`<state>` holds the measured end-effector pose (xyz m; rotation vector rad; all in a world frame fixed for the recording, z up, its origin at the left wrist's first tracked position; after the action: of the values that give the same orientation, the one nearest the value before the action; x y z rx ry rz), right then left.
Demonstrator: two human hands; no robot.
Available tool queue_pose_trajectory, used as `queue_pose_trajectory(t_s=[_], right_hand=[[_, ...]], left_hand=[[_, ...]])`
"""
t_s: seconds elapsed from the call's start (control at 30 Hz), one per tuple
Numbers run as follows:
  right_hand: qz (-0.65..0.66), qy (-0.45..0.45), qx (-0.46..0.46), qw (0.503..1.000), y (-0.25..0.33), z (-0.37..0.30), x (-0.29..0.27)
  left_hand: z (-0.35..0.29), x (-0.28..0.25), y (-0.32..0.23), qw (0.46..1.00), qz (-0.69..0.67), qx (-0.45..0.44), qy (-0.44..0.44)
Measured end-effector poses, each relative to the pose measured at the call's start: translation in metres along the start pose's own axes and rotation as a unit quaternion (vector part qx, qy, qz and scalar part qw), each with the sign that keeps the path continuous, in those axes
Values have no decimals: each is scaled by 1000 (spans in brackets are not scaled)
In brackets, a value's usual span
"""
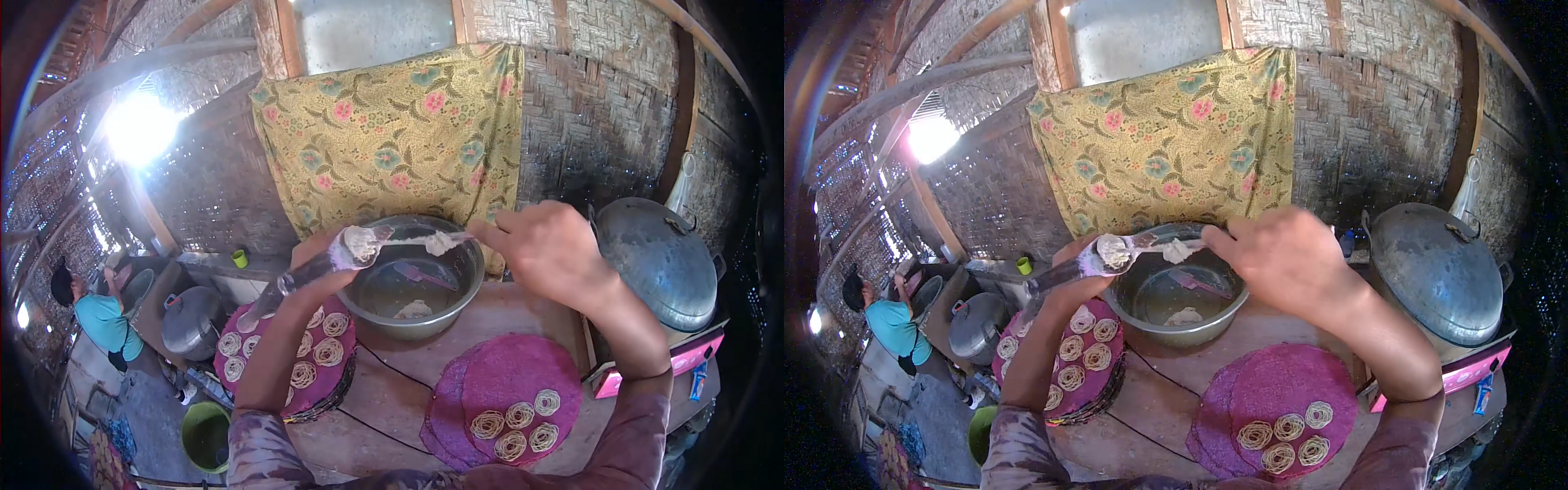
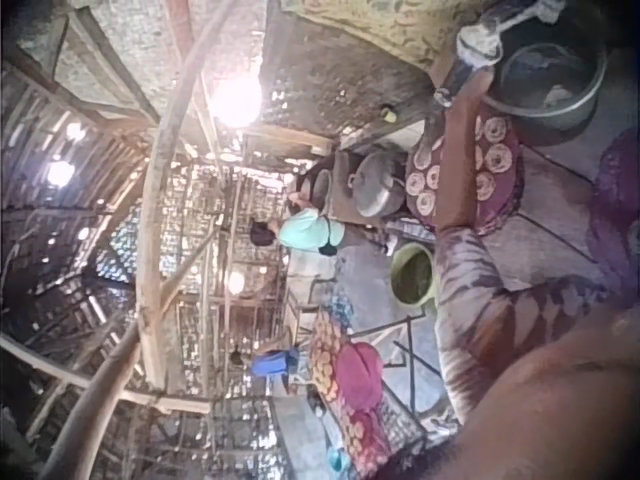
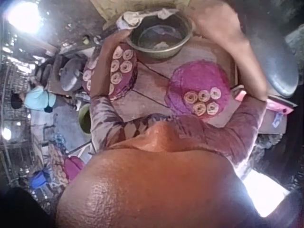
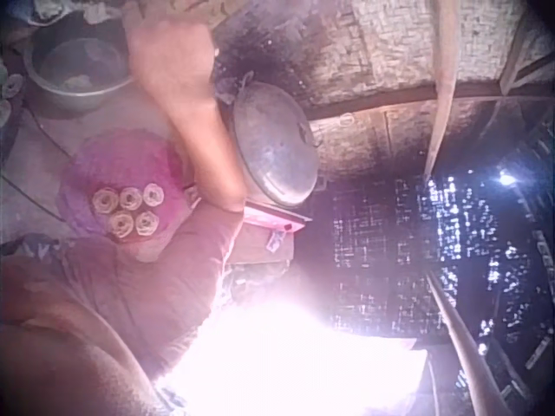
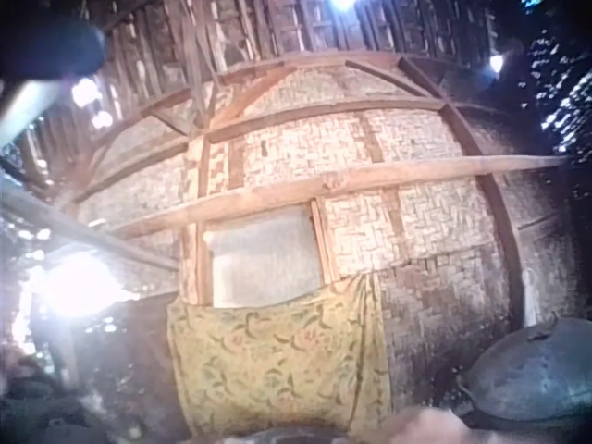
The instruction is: The person uses a wooden extrusion tool to squeeze white paste onto circular pink mats, creating coiled patterns, then repositions a wire rack and repeats the process on a new mat.
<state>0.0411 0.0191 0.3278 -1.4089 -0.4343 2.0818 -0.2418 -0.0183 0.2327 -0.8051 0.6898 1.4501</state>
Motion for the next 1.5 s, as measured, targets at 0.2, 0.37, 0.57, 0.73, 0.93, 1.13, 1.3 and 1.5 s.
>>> queue_pose_trajectory(t_s=[0.2, 0.37, 0.57, 0.73, 0.93, 1.13, 1.3, 1.5], right_hand=[[10, 4, -42, 999, 19, 22, 33], [32, 10, -6, 999, 26, -2, 44], [374, -161, 201, 891, 4, -13, 79], [583, -80, 208, 781, 75, 7, 114], [631, -128, 159, 749, 56, -12, 138], [695, -53, 164, 698, 82, 17, 149], [751, -1, 200, 629, 43, 24, 178], [222, 355, 190, 888, 61, 28, 316]], left_hand=[[16, -9, -72, 997, -46, 48, 42], [1, 5, -27, 993, -111, 33, 34], [15, 25, -17, 989, -128, 38, -65], [27, 29, 6, 920, -388, -46, -28], [14, -27, -20, 991, 53, -90, -80], [15, -15, 0, 994, -36, -71, -76], [12, -38, 8, 984, 53, -159, -53], [-10, -88, -17, 969, -164, -68, -169]])
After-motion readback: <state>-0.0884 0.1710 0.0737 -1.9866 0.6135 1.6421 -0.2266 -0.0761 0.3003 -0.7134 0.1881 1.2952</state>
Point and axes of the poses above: each hand's wrist, its own z-axis towards the middle knuckle, its own x-axis out of the palm, y = z × x, the point moved 6 cm from there along z, towards the middle knuckle, and after that the axes turned 10 degrees about y, right-handed, at the moved point
